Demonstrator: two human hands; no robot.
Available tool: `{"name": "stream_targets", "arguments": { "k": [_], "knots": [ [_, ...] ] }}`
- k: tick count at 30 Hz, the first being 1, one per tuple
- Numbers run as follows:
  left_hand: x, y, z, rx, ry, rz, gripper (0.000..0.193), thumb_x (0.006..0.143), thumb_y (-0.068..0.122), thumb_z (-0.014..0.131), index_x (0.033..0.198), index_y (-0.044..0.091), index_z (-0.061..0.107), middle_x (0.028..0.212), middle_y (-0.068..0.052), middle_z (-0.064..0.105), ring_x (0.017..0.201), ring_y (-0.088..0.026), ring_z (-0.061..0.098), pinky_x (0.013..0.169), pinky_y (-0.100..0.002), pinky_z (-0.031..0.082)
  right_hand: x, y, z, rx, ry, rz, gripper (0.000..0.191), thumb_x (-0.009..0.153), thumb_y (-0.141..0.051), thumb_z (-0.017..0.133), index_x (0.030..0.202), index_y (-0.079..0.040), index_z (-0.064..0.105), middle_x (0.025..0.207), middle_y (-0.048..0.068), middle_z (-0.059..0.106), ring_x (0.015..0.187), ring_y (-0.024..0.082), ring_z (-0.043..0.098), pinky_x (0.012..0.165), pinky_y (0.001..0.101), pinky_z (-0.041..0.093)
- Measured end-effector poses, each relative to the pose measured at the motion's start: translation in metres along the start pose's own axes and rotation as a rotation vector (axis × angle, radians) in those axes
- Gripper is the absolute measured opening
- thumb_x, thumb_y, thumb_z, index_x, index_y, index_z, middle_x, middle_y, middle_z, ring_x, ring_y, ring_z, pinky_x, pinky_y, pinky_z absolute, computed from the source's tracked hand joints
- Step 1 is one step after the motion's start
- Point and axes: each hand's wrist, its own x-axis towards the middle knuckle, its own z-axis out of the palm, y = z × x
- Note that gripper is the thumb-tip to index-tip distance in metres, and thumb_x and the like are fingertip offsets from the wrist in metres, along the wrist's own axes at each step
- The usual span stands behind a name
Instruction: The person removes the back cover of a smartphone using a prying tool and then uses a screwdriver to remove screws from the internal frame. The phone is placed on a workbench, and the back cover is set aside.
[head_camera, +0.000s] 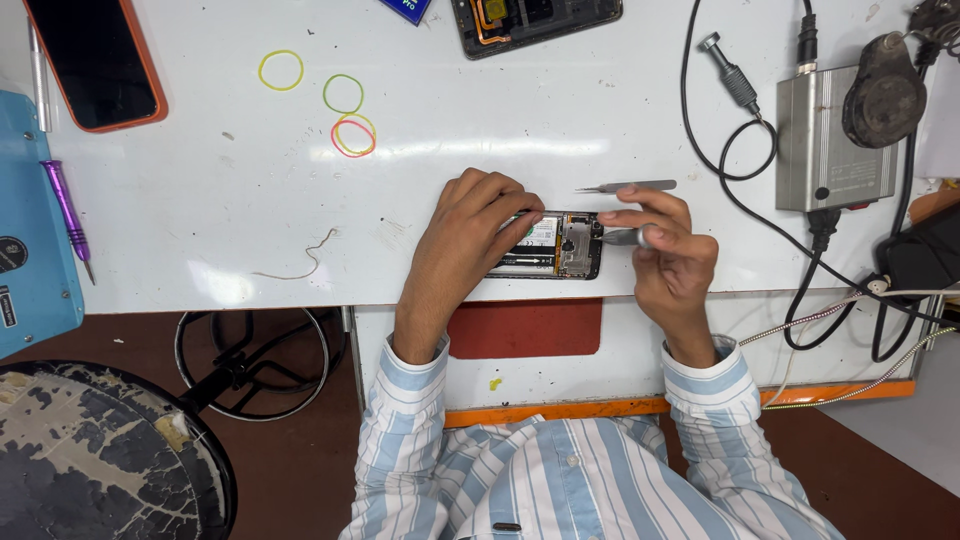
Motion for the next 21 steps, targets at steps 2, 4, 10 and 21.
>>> {"name": "stream_targets", "arguments": {
  "k": [2,4,10,21],
  "knots": [
    [0.0002,0.0000,-0.0004,0.003,-0.001,-0.002,0.013,0.089,0.021,0.076,0.099,0.013,0.078,0.099,0.001,0.068,0.098,-0.018,0.059,0.092,-0.033,0.047,-0.0006,0.0007,0.0021,-0.041,0.022,-0.064,0.042,0.093,-0.003,0.065,0.121,-0.017,0.038,0.109,0.015,0.066,0.120,0.034,0.057,0.109,0.0487,0.050],
    [0.0001,0.0001,-0.0012,0.001,-0.006,-0.005,0.013,0.090,0.021,0.076,0.099,0.012,0.078,0.099,0.002,0.068,0.098,-0.018,0.059,0.092,-0.033,0.047,-0.0015,0.0036,0.0035,0.023,0.078,-0.088,0.047,0.090,-0.009,0.073,0.124,-0.020,0.042,0.111,0.008,0.061,0.120,0.025,0.058,0.113,0.0468,0.054],
    [0.0001,0.0015,-0.0027,-0.001,-0.008,-0.005,0.012,0.090,0.021,0.076,0.099,0.012,0.078,0.098,0.002,0.068,0.097,-0.018,0.059,0.092,-0.033,0.047,-0.0046,0.0013,0.0029,0.225,0.031,0.286,0.026,0.105,-0.007,0.054,0.121,-0.023,0.040,0.137,0.011,0.055,0.125,0.030,0.065,0.101,0.0417,0.057],
    [-0.0001,-0.0003,-0.0001,0.005,-0.012,-0.009,0.012,0.089,0.020,0.077,0.099,0.013,0.078,0.098,0.002,0.069,0.097,-0.017,0.059,0.092,-0.033,0.048,-0.0078,0.0048,-0.0015,-0.046,0.006,0.008,0.057,0.099,0.019,0.056,0.130,-0.025,0.038,0.112,0.004,0.073,0.125,0.026,0.057,0.106,0.0410,0.051]
  ]
}}
